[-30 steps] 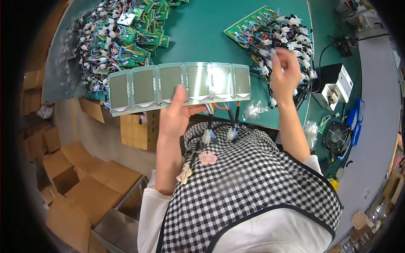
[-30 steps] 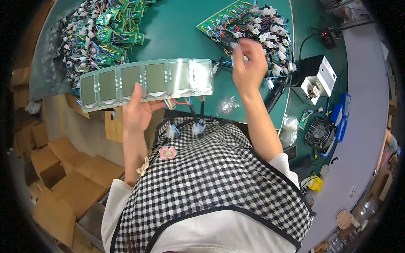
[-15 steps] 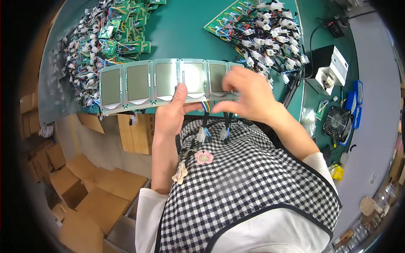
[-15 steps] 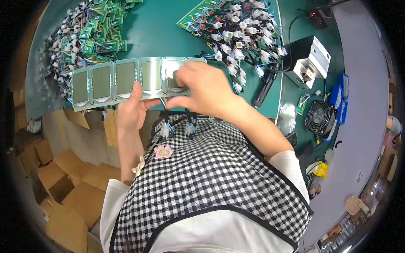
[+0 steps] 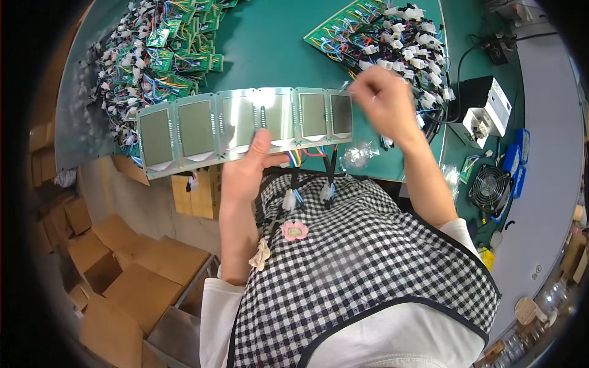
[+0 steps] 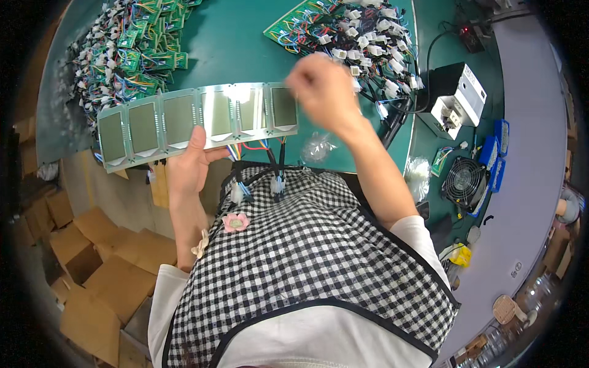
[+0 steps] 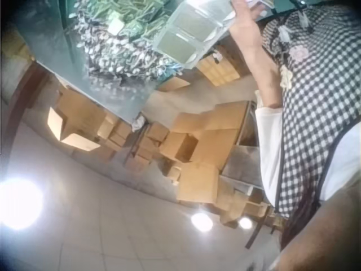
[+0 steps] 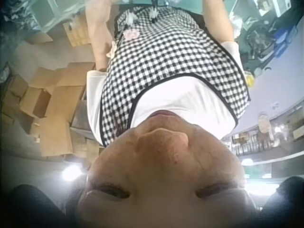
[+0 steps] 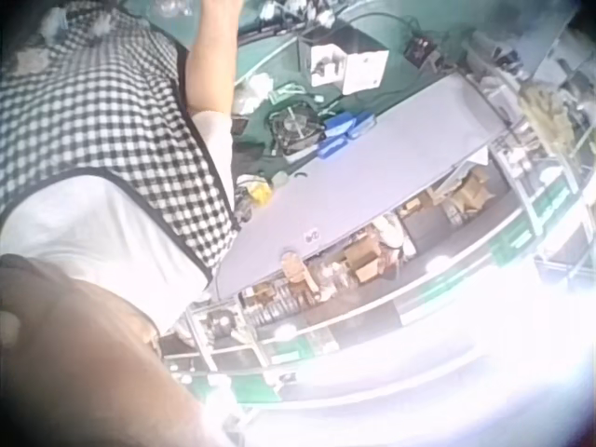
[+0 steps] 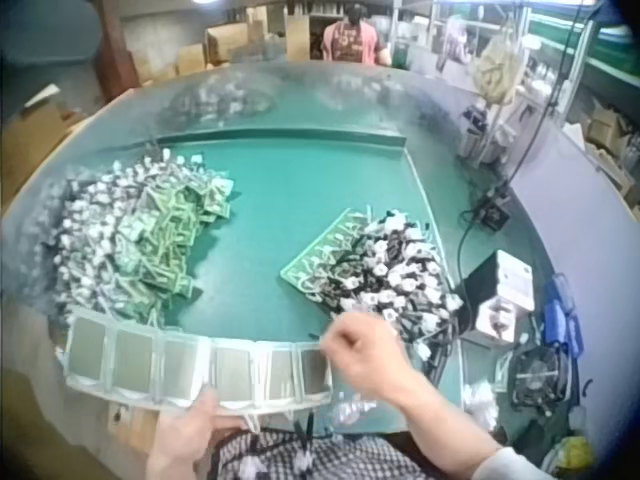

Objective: The person assembles electronic components by hand, repeatedly picking up green circuit boards with attached wires and inserting them into a multi-slot testing fixture. They manipulate the boards to align them with the slots and occasionally adjust the wiring. The process involves handling multiple units one by one in a repetitive cycle.

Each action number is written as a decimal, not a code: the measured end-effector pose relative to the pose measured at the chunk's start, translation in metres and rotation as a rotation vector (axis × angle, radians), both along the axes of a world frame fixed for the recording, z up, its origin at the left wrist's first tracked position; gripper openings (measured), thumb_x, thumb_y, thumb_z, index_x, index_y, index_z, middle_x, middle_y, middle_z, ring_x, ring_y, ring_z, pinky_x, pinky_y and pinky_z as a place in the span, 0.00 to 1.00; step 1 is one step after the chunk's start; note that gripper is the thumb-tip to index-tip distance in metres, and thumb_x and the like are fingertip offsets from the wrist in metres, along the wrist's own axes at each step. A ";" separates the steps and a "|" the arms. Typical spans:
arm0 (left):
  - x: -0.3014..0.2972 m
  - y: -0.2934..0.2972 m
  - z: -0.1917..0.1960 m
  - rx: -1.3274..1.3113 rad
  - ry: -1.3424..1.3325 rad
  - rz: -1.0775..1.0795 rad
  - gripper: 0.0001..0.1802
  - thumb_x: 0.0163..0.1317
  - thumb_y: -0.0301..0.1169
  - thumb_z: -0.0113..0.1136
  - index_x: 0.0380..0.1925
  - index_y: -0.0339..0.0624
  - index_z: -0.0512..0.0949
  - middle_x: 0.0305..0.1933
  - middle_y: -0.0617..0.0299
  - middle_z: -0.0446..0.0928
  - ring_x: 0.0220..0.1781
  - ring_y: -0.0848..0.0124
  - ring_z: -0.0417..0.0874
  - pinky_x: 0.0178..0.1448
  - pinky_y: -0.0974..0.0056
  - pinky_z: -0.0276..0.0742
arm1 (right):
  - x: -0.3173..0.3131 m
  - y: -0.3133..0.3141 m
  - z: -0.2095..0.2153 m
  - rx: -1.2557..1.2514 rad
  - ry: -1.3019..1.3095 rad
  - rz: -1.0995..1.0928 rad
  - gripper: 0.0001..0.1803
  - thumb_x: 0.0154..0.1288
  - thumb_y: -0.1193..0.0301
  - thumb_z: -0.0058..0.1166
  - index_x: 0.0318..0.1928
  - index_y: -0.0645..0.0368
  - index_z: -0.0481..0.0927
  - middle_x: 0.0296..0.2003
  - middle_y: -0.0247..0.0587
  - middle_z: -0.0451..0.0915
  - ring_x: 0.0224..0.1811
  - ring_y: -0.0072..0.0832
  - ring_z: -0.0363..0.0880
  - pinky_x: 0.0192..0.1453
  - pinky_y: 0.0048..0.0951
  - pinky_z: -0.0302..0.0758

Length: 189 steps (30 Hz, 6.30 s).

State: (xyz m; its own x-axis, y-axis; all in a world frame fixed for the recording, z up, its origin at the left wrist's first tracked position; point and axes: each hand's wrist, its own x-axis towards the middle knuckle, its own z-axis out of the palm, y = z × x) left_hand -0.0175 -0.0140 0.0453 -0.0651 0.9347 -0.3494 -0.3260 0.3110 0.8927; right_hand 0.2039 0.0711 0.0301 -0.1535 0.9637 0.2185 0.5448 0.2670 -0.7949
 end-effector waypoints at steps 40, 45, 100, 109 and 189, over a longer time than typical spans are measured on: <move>-0.012 0.006 0.007 0.056 -0.013 -0.181 0.21 0.62 0.37 0.49 0.50 0.33 0.66 0.46 0.53 0.74 0.42 0.65 0.79 0.35 0.65 0.81 | 0.007 -0.021 0.007 -0.199 -0.094 0.382 0.14 0.44 0.65 0.62 0.20 0.60 0.72 0.20 0.42 0.73 0.23 0.39 0.72 0.27 0.36 0.67; -0.015 0.005 0.005 0.082 -0.025 -0.139 0.20 0.63 0.35 0.49 0.50 0.33 0.66 0.45 0.53 0.74 0.41 0.64 0.80 0.35 0.64 0.82 | 0.008 -0.021 0.005 -0.056 -0.052 0.262 0.12 0.48 0.68 0.59 0.33 0.61 0.76 0.34 0.45 0.75 0.36 0.40 0.72 0.40 0.37 0.69; 0.024 -0.002 -0.023 0.267 0.287 -0.125 0.20 0.54 0.25 0.58 0.46 0.33 0.68 0.45 0.56 0.73 0.45 0.69 0.74 0.46 0.64 0.71 | -0.089 -0.029 0.016 0.284 0.146 0.217 0.20 0.47 0.74 0.58 0.44 0.60 0.75 0.47 0.47 0.72 0.52 0.46 0.67 0.57 0.46 0.62; 0.022 -0.001 -0.016 0.027 0.178 -0.093 0.17 0.54 0.27 0.59 0.44 0.31 0.70 0.41 0.56 0.74 0.41 0.71 0.76 0.45 0.68 0.73 | -0.068 -0.042 0.018 0.232 0.290 0.278 0.03 0.47 0.79 0.55 0.25 0.61 0.77 0.31 0.41 0.76 0.34 0.36 0.74 0.40 0.33 0.71; 0.027 0.003 -0.031 0.123 0.721 -0.248 0.09 0.54 0.26 0.53 0.36 0.37 0.72 0.32 0.54 0.74 0.38 0.64 0.76 0.42 0.62 0.70 | -0.089 -0.015 0.037 0.328 -0.028 0.414 0.16 0.37 0.65 0.64 0.26 0.58 0.75 0.33 0.40 0.73 0.41 0.39 0.70 0.50 0.41 0.64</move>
State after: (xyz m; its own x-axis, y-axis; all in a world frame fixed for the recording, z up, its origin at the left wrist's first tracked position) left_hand 0.0094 -0.0106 0.0148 -0.0210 0.9811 -0.1925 0.4157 0.1836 0.8908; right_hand 0.1154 0.0565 0.0668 -0.5171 0.7030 0.4883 0.3611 0.6963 -0.6203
